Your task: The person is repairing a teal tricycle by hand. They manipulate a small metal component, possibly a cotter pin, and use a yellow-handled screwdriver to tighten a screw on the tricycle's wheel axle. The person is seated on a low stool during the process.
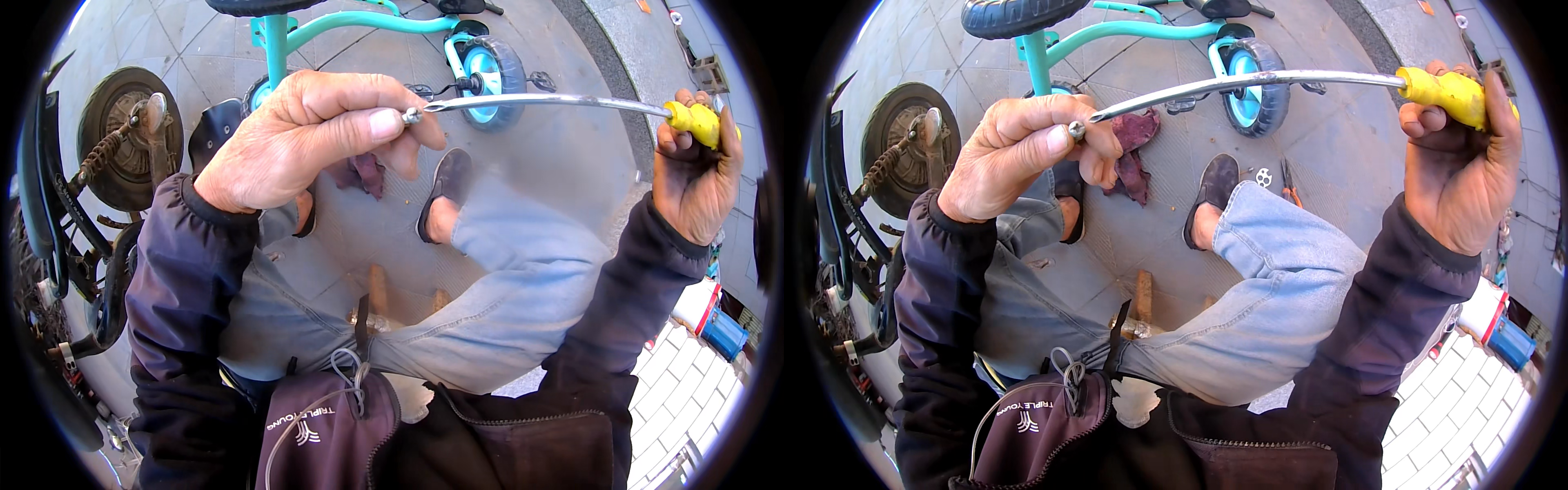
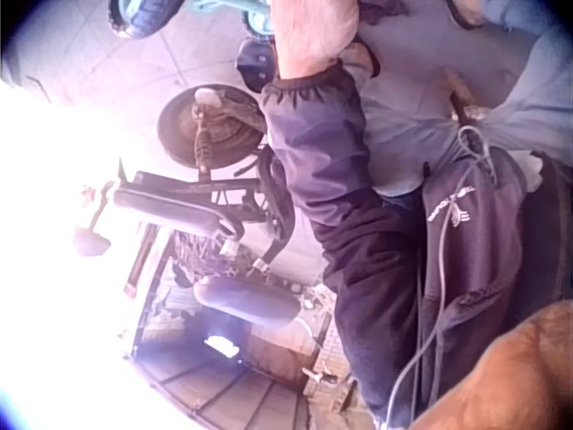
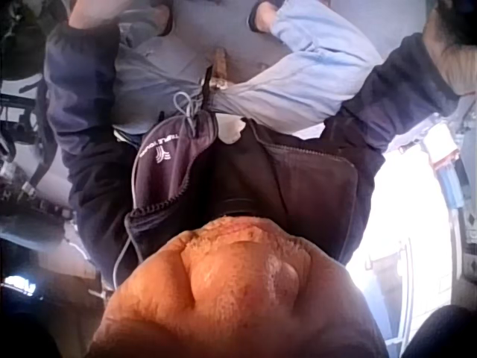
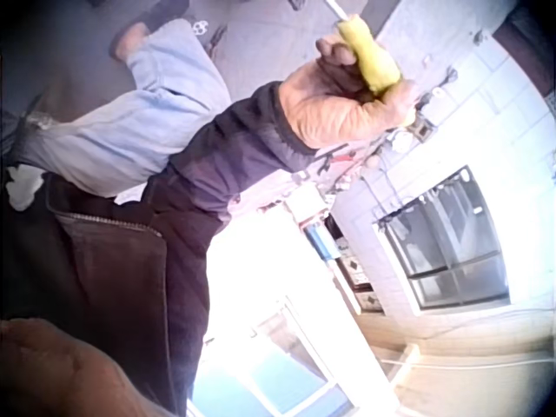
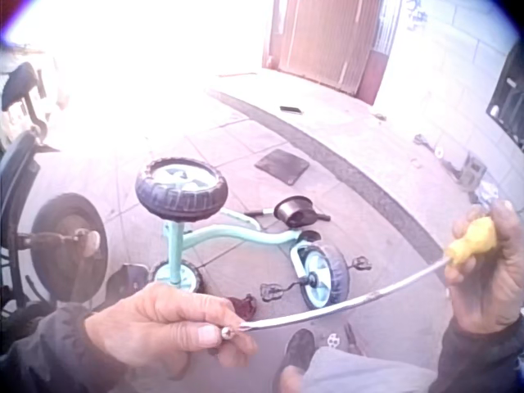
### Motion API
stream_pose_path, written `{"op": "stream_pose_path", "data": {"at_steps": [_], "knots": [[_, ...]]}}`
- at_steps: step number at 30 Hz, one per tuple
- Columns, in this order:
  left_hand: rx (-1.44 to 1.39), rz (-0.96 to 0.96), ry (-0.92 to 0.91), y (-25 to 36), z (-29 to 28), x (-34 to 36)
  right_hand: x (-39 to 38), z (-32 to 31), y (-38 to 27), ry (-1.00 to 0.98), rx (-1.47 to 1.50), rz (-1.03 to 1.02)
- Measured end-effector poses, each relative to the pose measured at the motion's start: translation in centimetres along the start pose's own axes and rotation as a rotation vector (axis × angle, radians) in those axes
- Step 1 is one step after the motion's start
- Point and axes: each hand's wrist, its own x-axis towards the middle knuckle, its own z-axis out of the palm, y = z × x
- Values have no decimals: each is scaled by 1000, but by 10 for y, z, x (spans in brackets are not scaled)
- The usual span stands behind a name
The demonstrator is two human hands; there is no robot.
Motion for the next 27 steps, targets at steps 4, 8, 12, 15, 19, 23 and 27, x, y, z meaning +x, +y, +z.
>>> {"op": "stream_pose_path", "data": {"at_steps": [4, 8, 12, 15, 19, 23, 27], "knots": [[2, 2, -22, -1, -1, 1, -1, -3, 0, 6, -1, -20], [9, -4, -22, -3, -2, 3, -1, -5, -1, 6, -8, -19], [-2, 14, 5, -3, 1, 2, -1, -2, 0, -19, -25, 9], [20, -10, 7, -3, 1, 2, -2, 2, 2, -4, -57, 0], [53, -36, 14, -2, -1, 1, -1, -6, 2, -20, -62, 6], [60, -50, 39, -3, 0, 0, -4, -2, 2, -72, -52, 7], [52, -92, 61, -4, -4, -1, -5, -8, 4, -124, -133, -3]]}}
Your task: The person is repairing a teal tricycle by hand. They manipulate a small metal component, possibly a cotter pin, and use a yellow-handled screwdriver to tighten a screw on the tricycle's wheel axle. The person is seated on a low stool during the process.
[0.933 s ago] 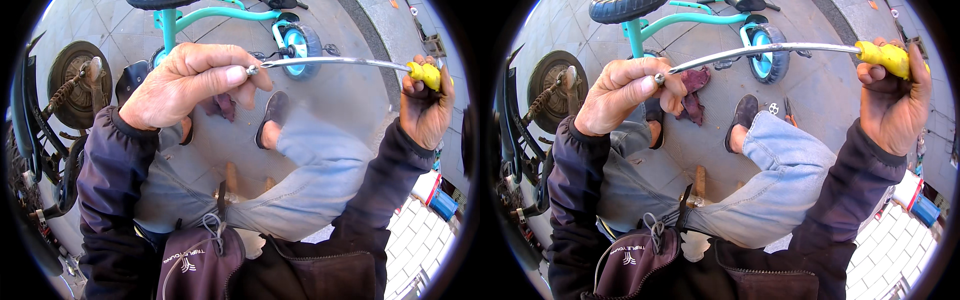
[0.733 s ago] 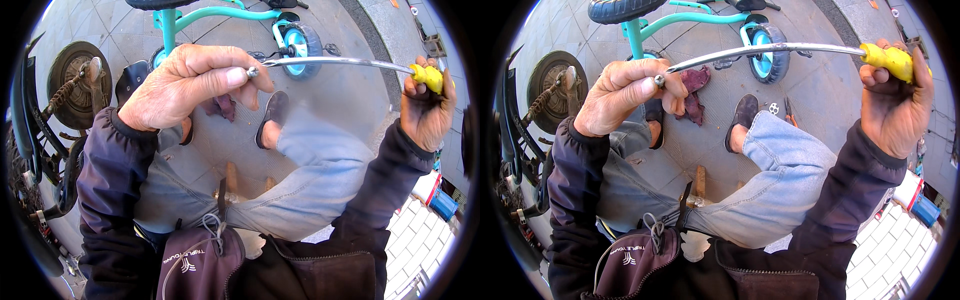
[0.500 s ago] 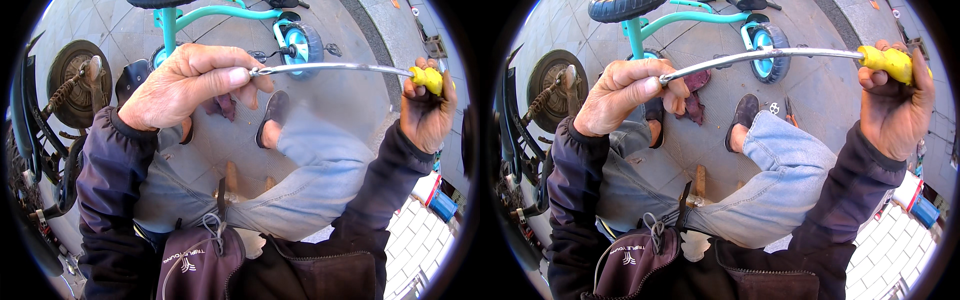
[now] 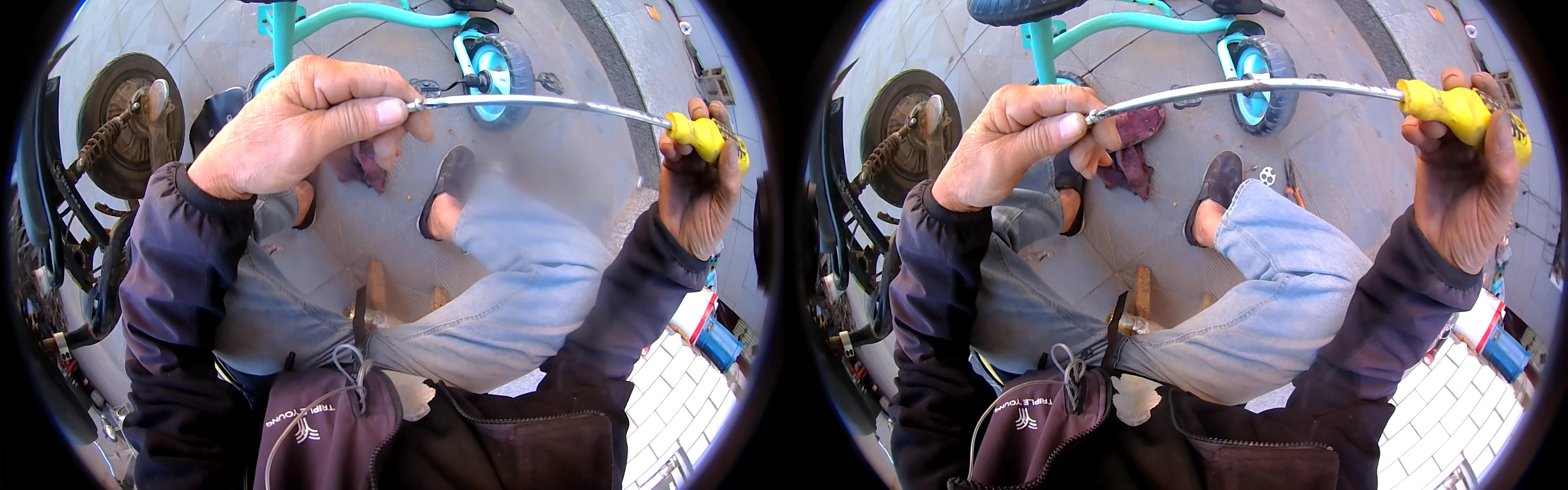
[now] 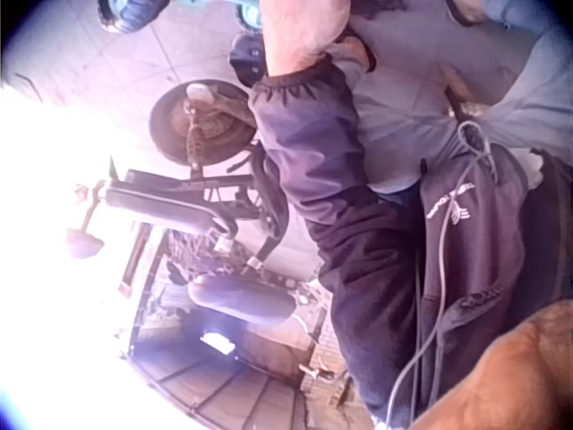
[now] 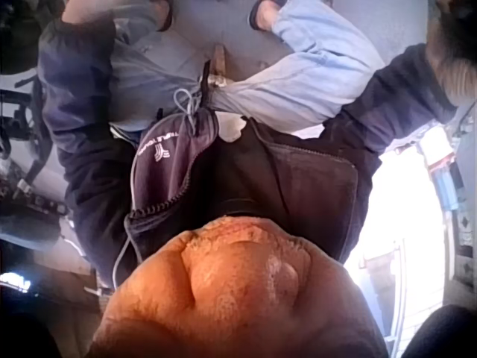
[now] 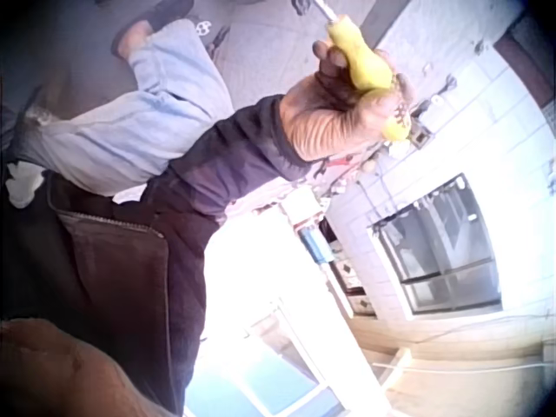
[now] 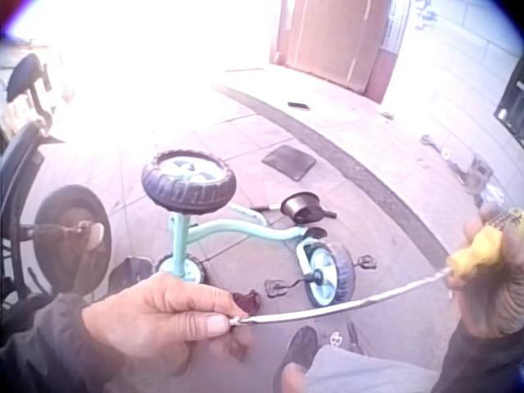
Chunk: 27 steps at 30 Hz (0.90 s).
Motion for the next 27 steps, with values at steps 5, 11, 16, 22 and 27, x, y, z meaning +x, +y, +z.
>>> {"op": "stream_pose_path", "data": {"at_steps": [5, 11, 16, 22, 27], "knots": [[-24, 27, 63, -1, -6, -2, -3, -19, -1, -87, -94, 41], [-105, 38, 134, -2, -16, 0, -5, -24, 4, -216, -162, 131], [-297, 174, 285, -3, -19, 3, -7, -7, 10, -254, -155, 185], [-521, 306, 330, -8, -32, 7, -13, 21, 16, -211, -165, 273], [-808, 325, 384, -12, -41, 6, -20, 50, 23, -91, -252, 311]]}}
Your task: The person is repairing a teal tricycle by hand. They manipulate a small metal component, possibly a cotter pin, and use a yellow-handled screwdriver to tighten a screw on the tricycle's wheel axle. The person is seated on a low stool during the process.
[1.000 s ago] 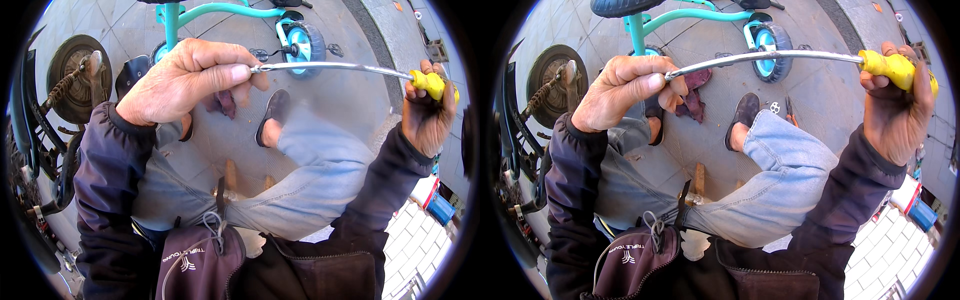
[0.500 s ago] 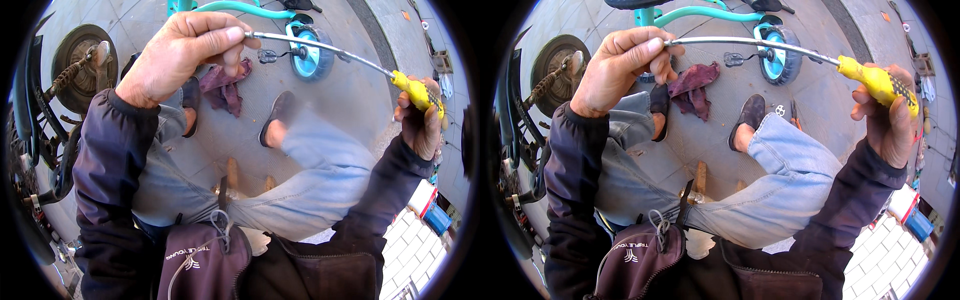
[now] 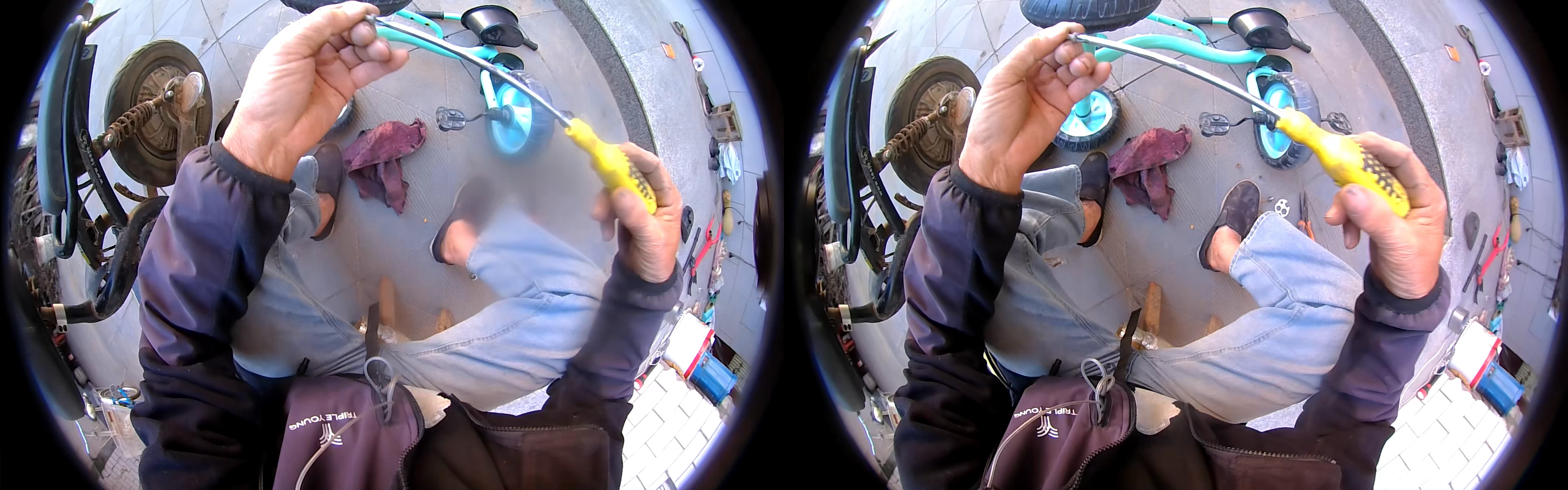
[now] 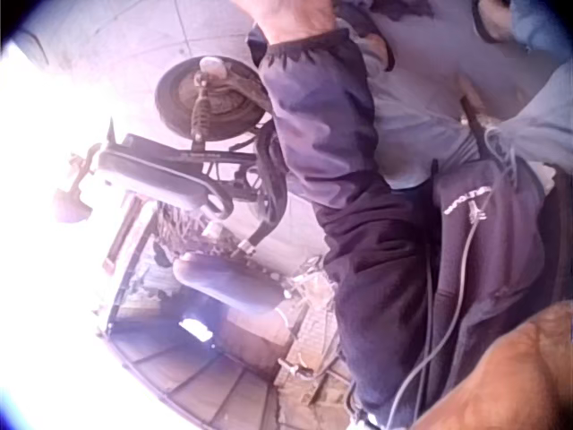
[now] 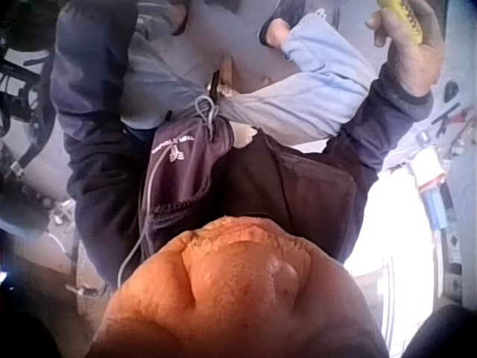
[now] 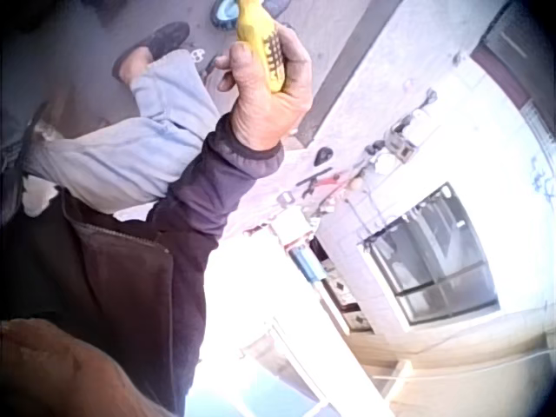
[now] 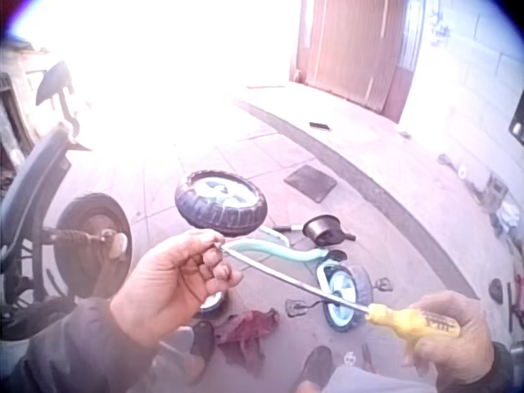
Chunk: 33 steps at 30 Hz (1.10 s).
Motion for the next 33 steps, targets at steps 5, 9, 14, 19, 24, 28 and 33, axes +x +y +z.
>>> {"op": "stream_pose_path", "data": {"at_steps": [5, 9, 14, 19, 24, 28, 33], "knots": [[-28, 102, 262, 3, 8, 4, -8, 38, -5, 58, -153, 42], [-235, 77, 423, 7, 28, 6, -13, 56, 2, 83, -220, -10], [-271, 51, 373, 11, 7, 8, -20, 78, -9, 118, -329, -87], [-247, -18, 401, 13, -2, 10, -20, 85, 4, 129, -376, -200], [-148, -14, 295, 18, -5, 10, -21, 86, 8, 134, -312, -166], [-103, 29, 259, 20, -1, 12, -22, 86, 4, 76, -188, -28], [-53, 91, 237, 18, 4, 14, -18, 84, -8, -19, 122, 259]]}}
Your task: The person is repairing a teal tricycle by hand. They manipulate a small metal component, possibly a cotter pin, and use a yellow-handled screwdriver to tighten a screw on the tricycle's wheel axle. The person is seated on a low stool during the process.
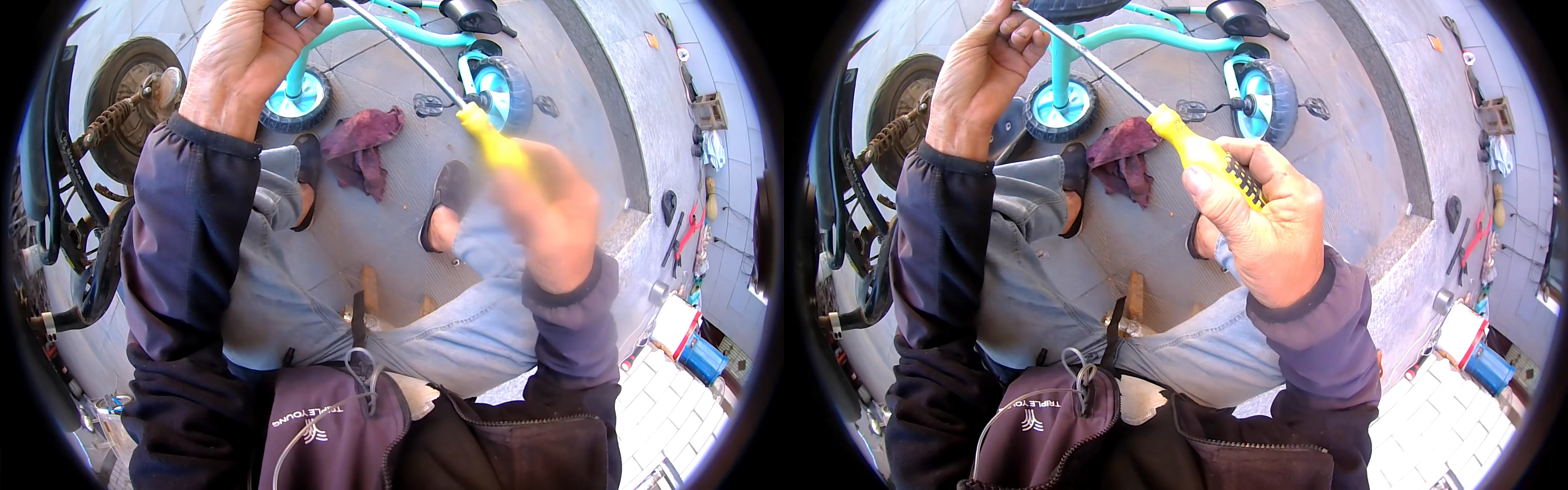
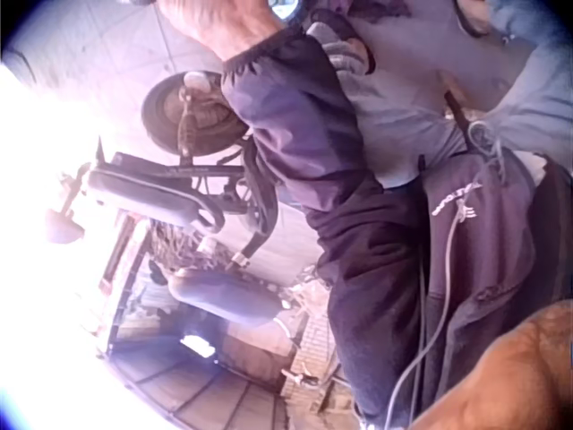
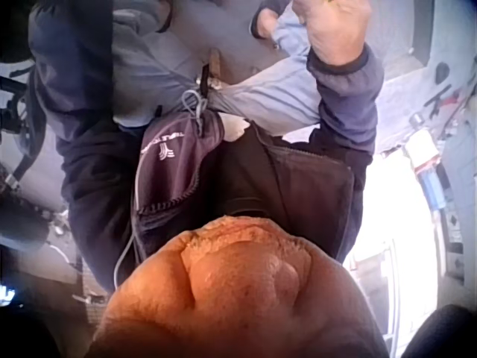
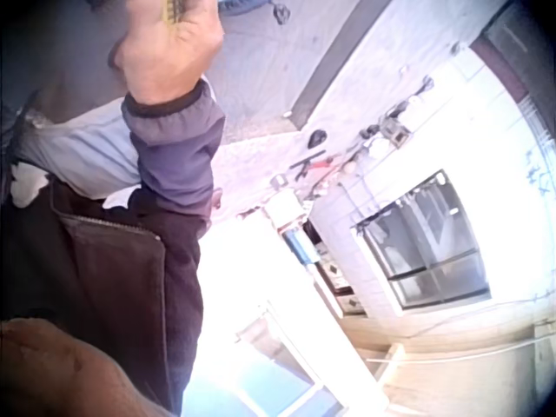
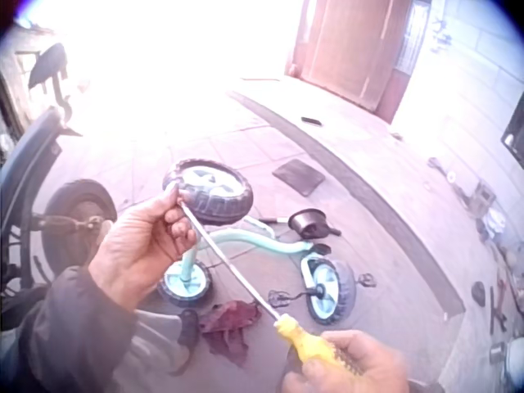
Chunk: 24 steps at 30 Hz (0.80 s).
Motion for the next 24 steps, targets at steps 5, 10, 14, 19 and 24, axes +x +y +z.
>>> {"op": "stream_pose_path", "data": {"at_steps": [5, 10, 14, 19, 24], "knots": [[38, 42, -20, 2, 6, -2, 7, -11, 1, -140, 172, 202], [6, 57, -105, 5, 8, -2, 14, -27, 22, -461, 685, 517], [62, 124, -125, 1, 7, 4, 11, -24, 28, -501, 659, 470], [107, 93, -15, 2, 8, 4, 3, 3, 14, -273, 91, 197], [-14, 58, -107, 2, 7, 5, 11, -7, 20, -497, 322, 393]]}}
